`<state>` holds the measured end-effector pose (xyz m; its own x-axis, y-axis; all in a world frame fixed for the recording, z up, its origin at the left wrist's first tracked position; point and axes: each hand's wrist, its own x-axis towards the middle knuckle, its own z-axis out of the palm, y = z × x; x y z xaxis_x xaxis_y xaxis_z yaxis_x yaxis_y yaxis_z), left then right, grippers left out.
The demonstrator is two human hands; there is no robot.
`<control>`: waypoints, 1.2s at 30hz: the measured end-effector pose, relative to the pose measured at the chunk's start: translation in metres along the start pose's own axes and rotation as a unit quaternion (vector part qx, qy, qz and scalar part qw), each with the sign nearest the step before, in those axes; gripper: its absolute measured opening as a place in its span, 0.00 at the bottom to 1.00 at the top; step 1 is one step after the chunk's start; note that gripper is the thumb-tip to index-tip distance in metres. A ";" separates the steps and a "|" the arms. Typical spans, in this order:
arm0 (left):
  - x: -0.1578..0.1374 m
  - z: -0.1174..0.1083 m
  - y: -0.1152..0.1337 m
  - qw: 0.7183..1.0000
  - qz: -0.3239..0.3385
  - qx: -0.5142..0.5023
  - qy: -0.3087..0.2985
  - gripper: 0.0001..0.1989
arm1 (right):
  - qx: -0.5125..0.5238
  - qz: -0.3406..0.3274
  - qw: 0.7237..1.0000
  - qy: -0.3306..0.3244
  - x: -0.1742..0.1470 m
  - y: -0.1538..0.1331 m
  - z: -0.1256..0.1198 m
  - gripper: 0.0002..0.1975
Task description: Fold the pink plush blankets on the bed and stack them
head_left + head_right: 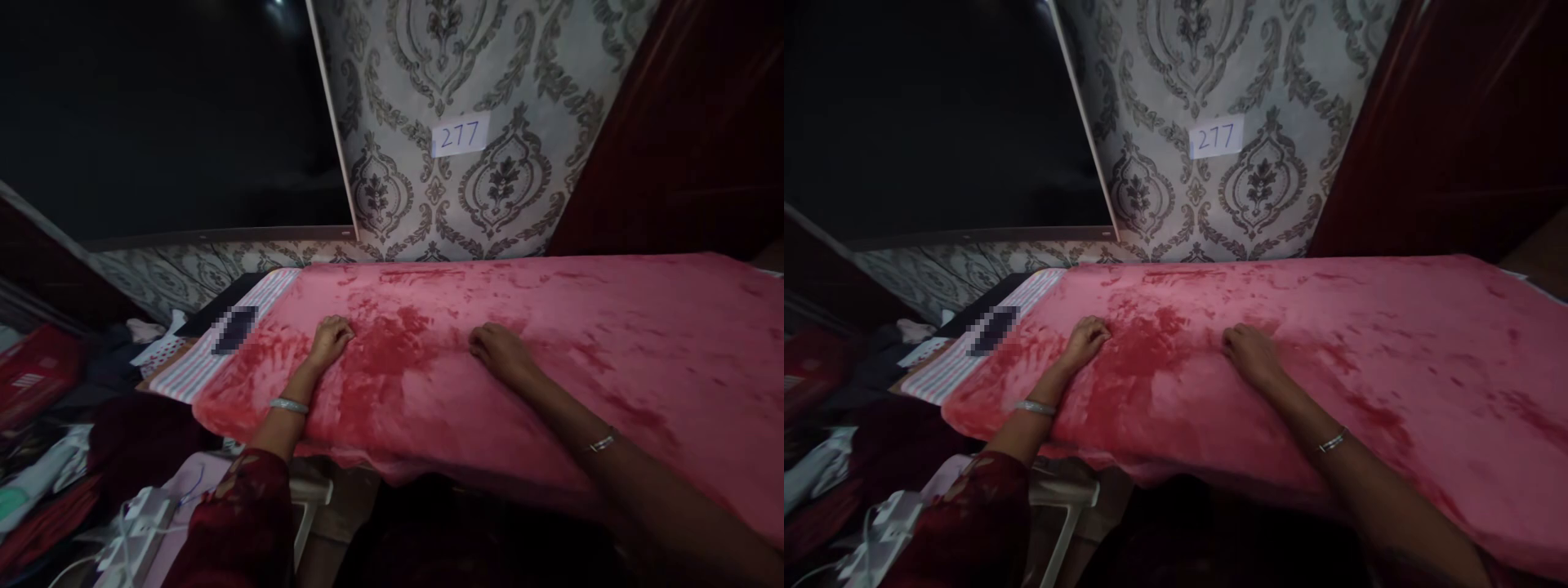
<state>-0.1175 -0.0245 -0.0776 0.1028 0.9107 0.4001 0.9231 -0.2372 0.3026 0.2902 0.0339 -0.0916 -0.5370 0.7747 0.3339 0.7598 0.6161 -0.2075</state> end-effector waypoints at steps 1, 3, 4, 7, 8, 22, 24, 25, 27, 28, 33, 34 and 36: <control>0.000 0.000 0.001 1.000 -0.003 0.002 0.001 0.07 | -0.013 -0.002 1.000 -0.003 0.001 -0.001 0.001 0.05; -0.001 0.001 0.004 1.000 -0.008 0.006 0.007 0.07 | -0.034 -0.005 0.999 0.010 0.001 -0.002 0.004 0.08; -0.002 0.000 0.006 1.000 -0.012 0.008 0.011 0.07 | -0.042 -0.008 0.999 0.025 0.001 -0.002 0.007 0.09; -0.004 -0.001 0.011 0.999 -0.021 0.011 0.026 0.07 | -0.053 -0.013 0.996 0.074 -0.001 -0.002 0.014 0.09; -0.004 -0.002 0.012 0.999 -0.024 0.011 0.031 0.07 | -0.055 -0.010 0.995 0.087 -0.002 -0.002 0.016 0.09; -0.004 -0.003 0.018 0.992 -0.071 0.059 0.081 0.09 | 0.014 0.035 0.988 0.150 -0.001 -0.004 0.016 0.11; -0.002 -0.004 0.018 0.992 -0.077 0.072 0.071 0.09 | 0.020 0.032 0.990 0.138 -0.001 -0.005 0.016 0.12; -0.002 -0.005 0.019 0.992 -0.080 0.079 0.064 0.08 | 0.018 0.033 0.991 0.131 -0.001 -0.006 0.016 0.12; -0.001 -0.006 0.020 0.991 -0.086 0.092 0.047 0.08 | 0.005 0.046 0.992 0.117 0.000 -0.008 0.013 0.14; -0.001 -0.006 0.021 0.990 -0.090 0.099 0.039 0.09 | -0.004 0.056 0.993 0.108 0.000 -0.010 0.012 0.15; -0.001 -0.008 0.027 0.985 -0.113 0.133 0.002 0.11 | -0.029 0.145 0.989 0.008 0.004 -0.018 0.000 0.14; -0.001 -0.008 0.028 0.984 -0.115 0.138 -0.006 0.11 | -0.027 0.155 0.987 -0.011 0.005 -0.019 -0.002 0.14; 0.000 -0.008 0.031 0.982 -0.118 0.147 -0.022 0.12 | -0.017 0.163 0.986 -0.029 0.005 -0.020 -0.006 0.14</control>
<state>-0.0922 -0.0347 -0.0615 -0.1172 0.9438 0.3090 0.9894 0.0844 0.1178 0.2743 0.0251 -0.0805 -0.2816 0.9382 0.2013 0.9067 0.3288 -0.2641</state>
